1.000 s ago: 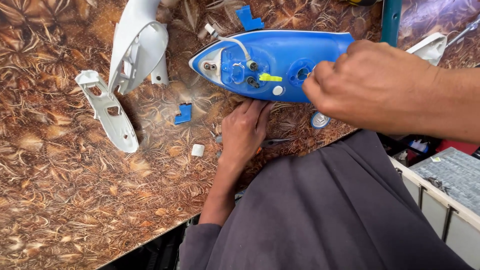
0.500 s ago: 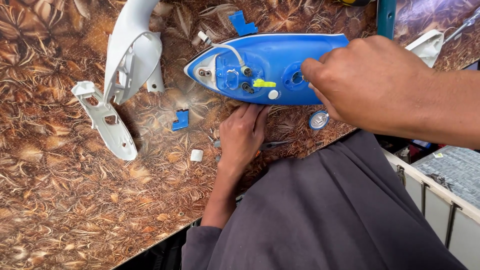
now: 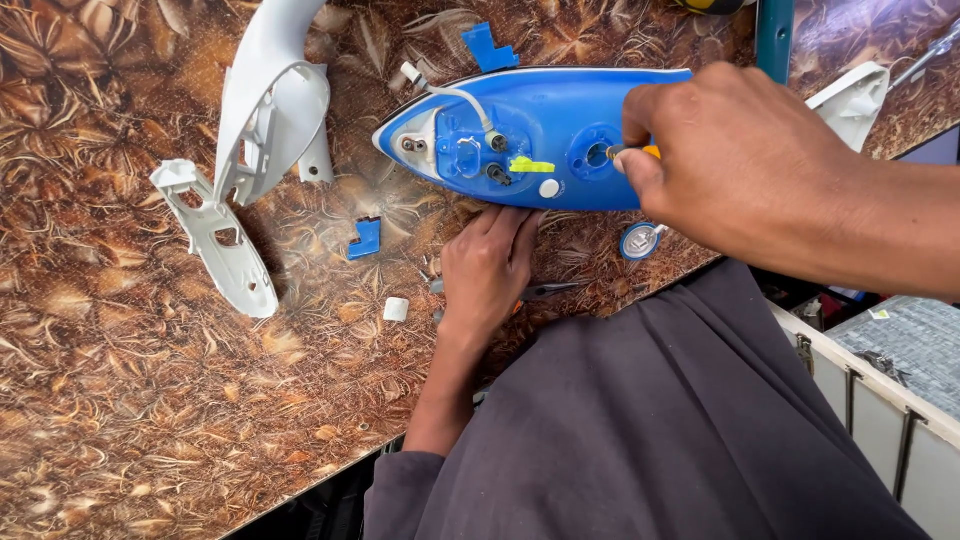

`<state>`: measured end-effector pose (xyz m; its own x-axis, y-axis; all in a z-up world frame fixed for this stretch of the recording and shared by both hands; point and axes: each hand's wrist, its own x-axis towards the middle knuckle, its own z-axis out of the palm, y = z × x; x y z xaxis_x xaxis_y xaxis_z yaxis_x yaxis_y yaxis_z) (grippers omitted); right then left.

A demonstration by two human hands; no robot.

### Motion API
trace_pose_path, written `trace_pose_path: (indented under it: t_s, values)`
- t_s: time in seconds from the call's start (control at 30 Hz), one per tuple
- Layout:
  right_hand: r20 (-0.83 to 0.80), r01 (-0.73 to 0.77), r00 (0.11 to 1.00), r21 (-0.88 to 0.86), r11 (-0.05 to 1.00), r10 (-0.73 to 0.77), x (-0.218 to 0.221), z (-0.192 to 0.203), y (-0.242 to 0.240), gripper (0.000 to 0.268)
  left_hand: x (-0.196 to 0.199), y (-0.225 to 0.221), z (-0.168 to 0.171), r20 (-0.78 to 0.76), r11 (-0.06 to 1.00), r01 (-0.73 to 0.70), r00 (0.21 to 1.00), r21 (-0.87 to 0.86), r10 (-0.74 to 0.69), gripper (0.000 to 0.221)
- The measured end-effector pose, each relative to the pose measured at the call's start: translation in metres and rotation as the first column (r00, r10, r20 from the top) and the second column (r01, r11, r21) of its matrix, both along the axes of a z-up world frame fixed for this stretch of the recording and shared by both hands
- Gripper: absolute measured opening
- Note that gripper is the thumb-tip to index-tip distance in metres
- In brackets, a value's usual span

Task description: Disassembling and reassembling an electric iron for repair using a screwdriver and pliers on a workbench.

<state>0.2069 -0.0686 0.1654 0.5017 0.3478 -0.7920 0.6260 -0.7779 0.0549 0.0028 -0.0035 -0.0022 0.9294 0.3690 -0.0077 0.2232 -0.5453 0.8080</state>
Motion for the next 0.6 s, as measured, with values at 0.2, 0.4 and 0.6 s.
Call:
trace_pose_path:
  t_s: [0.2,0.4,0.6]
  values:
    - [-0.027,0.359,0.933,-0.024,0.933,-0.36,-0.001,0.012,0.019,0.022,0.0,0.0,-0.001,0.014,0.999,-0.011,1.0,0.035,0.011,0.017]
    - [-0.054,0.303,0.953,0.158,0.94,-0.298,-0.005,-0.002,-0.003,0.021,-0.003,-0.004,-0.01,0.064,0.998,-0.051,0.997,0.027,0.049,0.016]
    - [-0.065,0.131,0.991,0.182,0.975,-0.121,0.015,-0.042,-0.026,0.023,-0.002,-0.001,0.009,0.077,0.998,-0.004,0.997,-0.068,0.009,0.016]
